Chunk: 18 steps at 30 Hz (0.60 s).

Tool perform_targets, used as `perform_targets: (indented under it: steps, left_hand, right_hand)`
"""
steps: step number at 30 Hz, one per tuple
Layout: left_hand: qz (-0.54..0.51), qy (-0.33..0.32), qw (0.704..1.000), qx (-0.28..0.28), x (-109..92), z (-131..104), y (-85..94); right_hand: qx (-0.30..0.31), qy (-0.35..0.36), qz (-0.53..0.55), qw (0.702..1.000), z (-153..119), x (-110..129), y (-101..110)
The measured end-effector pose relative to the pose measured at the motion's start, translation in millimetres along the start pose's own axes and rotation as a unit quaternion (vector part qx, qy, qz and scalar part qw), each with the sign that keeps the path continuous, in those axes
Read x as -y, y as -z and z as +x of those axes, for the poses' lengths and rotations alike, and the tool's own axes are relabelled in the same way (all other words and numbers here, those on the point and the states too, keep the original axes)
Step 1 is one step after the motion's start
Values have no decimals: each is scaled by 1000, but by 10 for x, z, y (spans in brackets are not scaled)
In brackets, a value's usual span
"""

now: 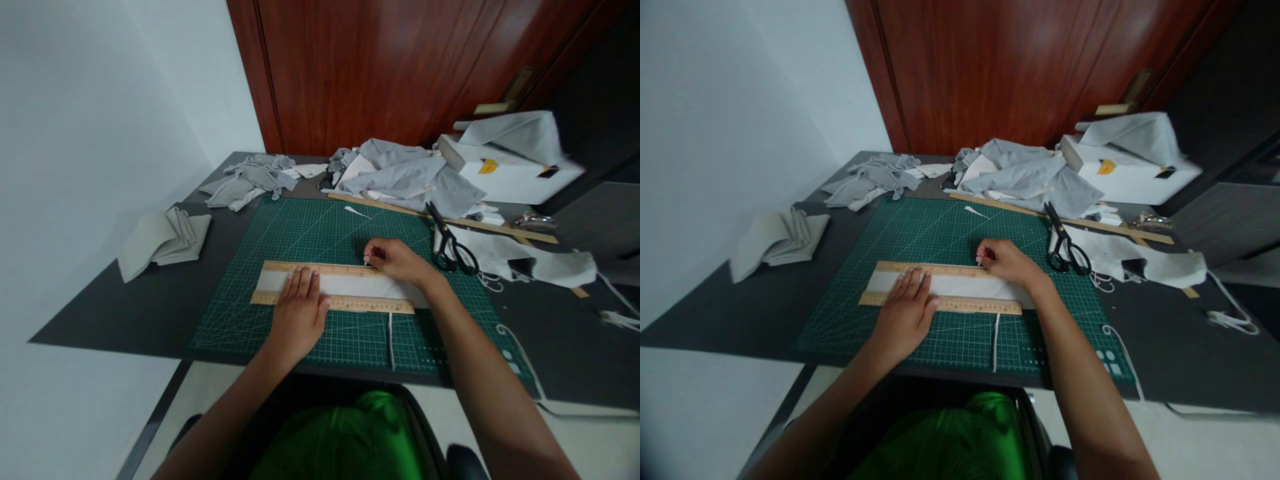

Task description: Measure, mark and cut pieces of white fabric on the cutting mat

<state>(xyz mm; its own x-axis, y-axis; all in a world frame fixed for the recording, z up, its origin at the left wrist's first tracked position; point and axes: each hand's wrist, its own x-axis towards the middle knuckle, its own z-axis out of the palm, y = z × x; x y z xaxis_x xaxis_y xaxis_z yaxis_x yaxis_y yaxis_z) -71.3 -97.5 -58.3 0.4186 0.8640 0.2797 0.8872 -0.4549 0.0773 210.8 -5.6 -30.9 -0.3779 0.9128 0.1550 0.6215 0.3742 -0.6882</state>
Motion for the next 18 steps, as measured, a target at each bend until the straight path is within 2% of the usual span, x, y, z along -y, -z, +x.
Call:
perform_targets:
  steps: [8, 18]
  left_hand:
    - [-2, -3, 1000, 7, -7, 2, 0]
    - [-15, -3, 1000, 6, -5, 6, -6]
  right_hand:
    - [10, 33, -37, 999, -8, 25, 22]
    - [-5, 32, -32, 999, -23, 42, 30]
